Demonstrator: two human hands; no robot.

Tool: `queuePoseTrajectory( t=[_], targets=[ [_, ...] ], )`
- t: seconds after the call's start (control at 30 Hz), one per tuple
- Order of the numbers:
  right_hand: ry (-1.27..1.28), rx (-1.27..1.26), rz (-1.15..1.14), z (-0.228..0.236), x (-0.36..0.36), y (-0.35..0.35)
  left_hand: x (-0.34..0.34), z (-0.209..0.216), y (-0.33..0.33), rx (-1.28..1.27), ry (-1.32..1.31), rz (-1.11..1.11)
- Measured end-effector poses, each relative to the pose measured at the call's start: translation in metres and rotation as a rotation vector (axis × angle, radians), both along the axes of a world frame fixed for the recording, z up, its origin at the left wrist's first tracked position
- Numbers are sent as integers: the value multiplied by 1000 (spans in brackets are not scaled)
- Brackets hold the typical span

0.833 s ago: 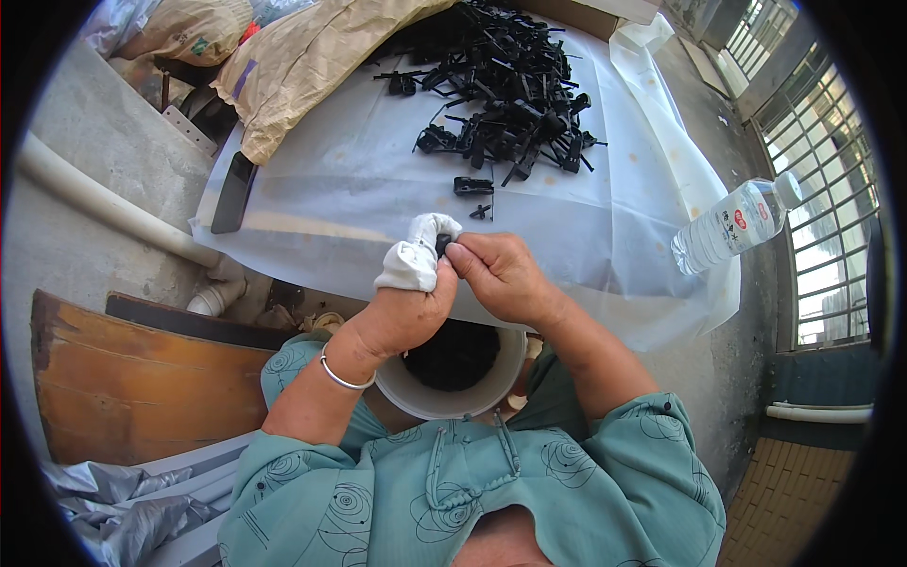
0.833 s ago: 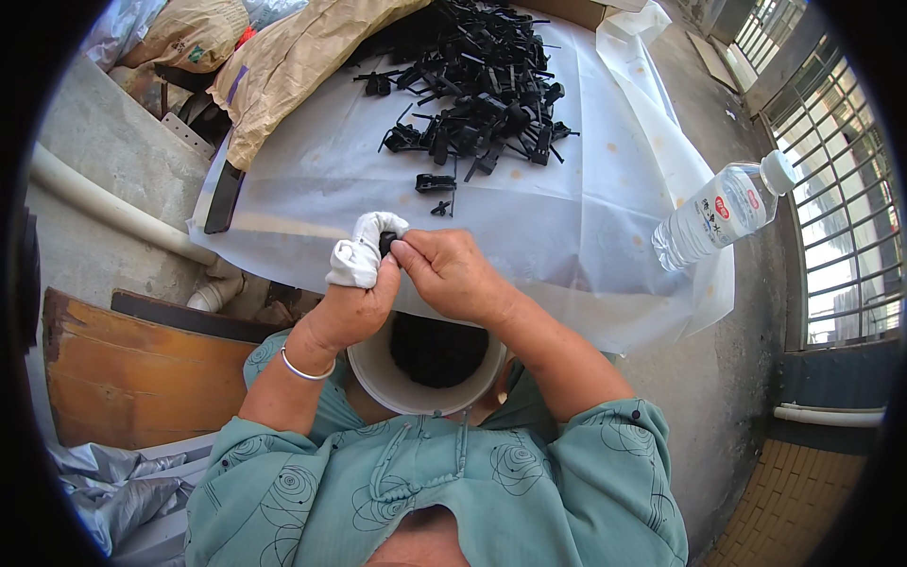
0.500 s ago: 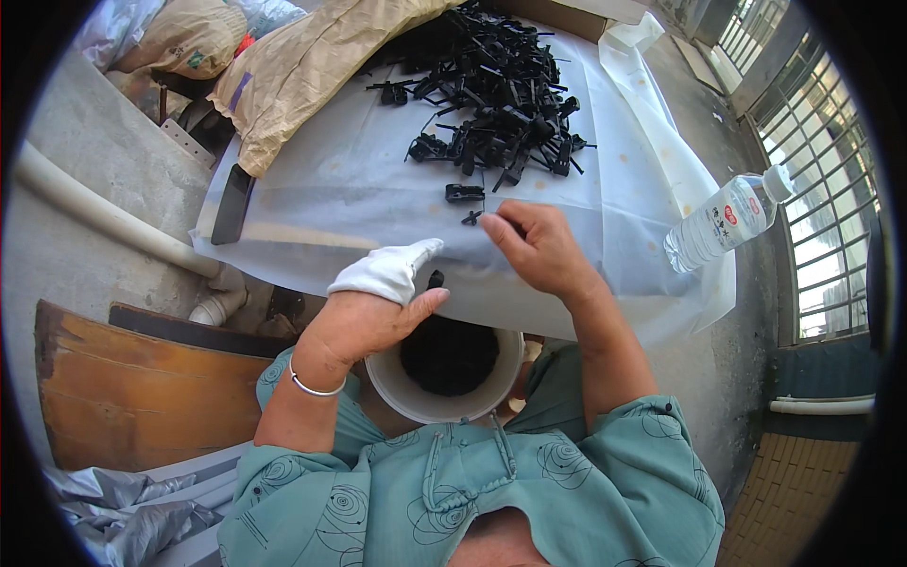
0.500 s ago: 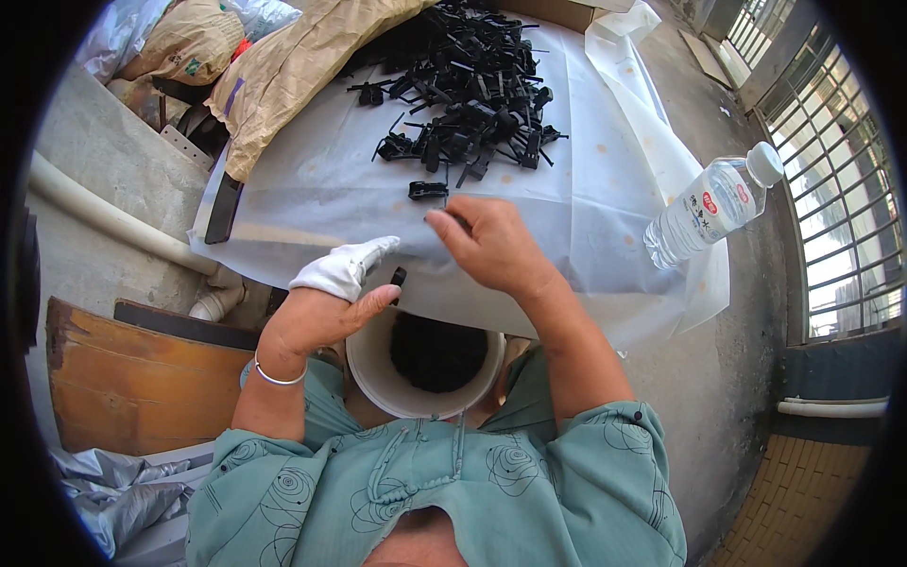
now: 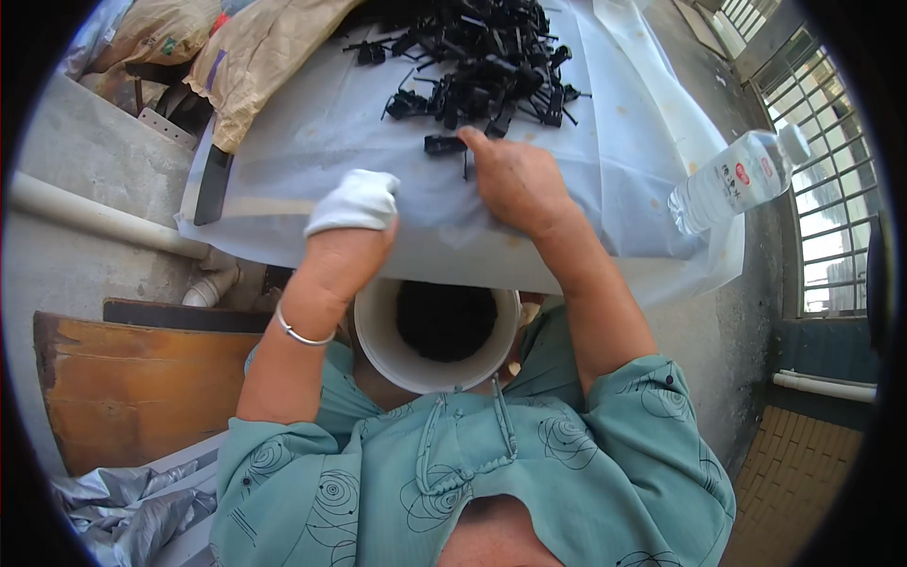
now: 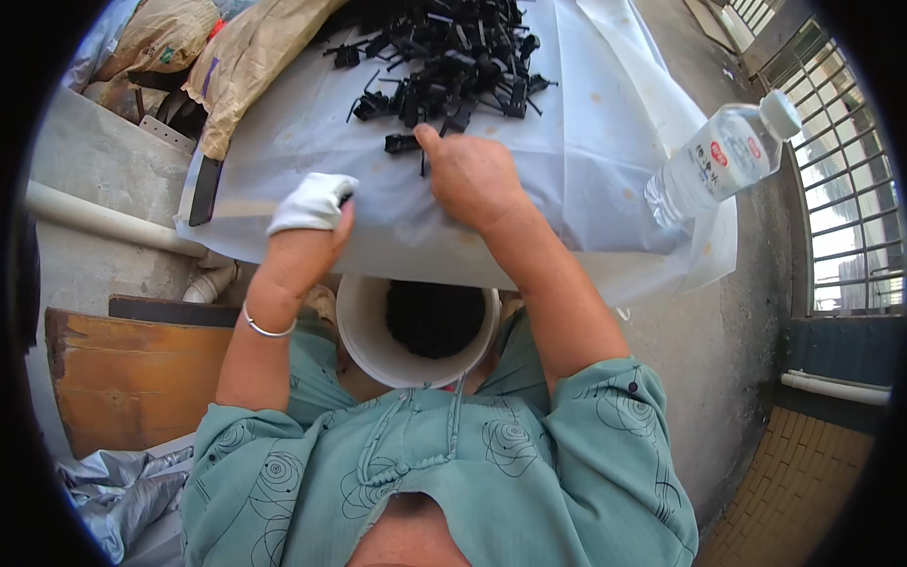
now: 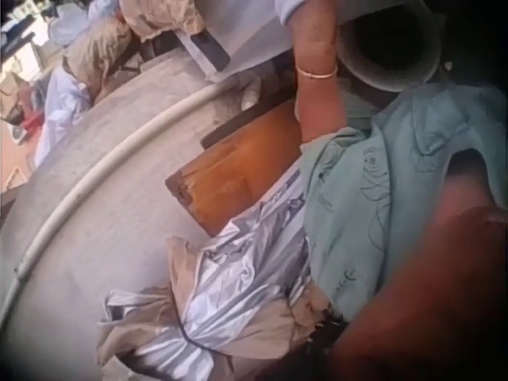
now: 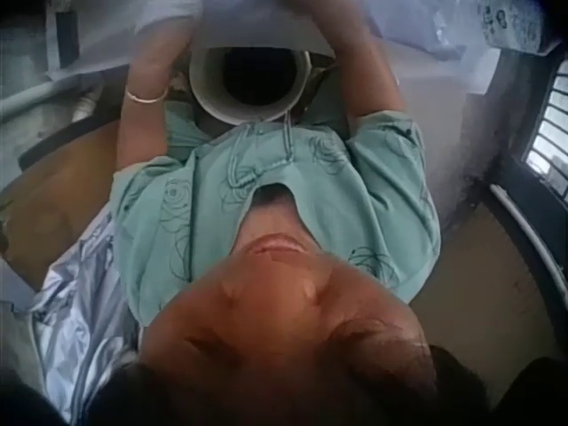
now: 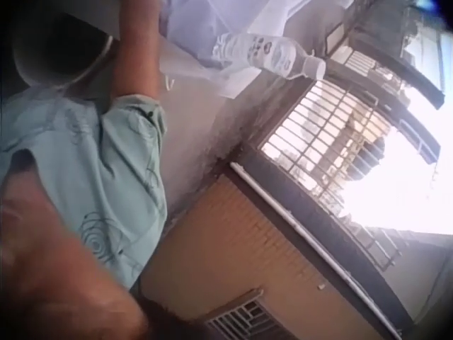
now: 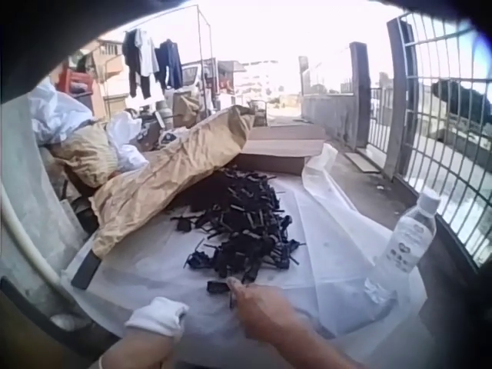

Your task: Cleaning small black plastic components using a white cloth.

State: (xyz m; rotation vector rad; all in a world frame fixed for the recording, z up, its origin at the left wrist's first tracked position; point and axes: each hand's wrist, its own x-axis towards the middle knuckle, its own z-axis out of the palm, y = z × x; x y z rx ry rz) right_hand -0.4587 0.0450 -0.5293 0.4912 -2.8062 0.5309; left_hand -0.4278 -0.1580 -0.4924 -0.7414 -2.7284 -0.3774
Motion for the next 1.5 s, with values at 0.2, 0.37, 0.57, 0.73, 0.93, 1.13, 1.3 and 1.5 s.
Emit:
queuePoseTrajectory(
  t=[0.2, 0.37, 0.57, 0.73, 0.93, 1.13, 1.3, 1.5],
  targets=[
    [56, 8, 26, 2, -5, -6, 26, 26, -82, -133, 7, 152],
    [53, 62, 14, 1, -1, -5, 23, 9, -15, 443, -239, 61],
    [225, 64, 280, 12, 33, -20, 15, -12, 8, 632, -200, 95],
    [267, 38, 419, 15, 43, -25, 13, -15, 7, 791, -538, 138],
    [195, -458, 414, 17, 34, -21, 16, -13, 6, 1166, -787, 9],
    [12, -797, 245, 9, 36, -32, 31, -10, 18, 1174, -826, -133],
    [-233, -849, 309, 26, 38, -22, 30, -15, 16, 1332, -683, -74],
    [-426, -645, 380, 25, 42, -26, 31, -13, 14, 1113, -619, -1]
  ],
)
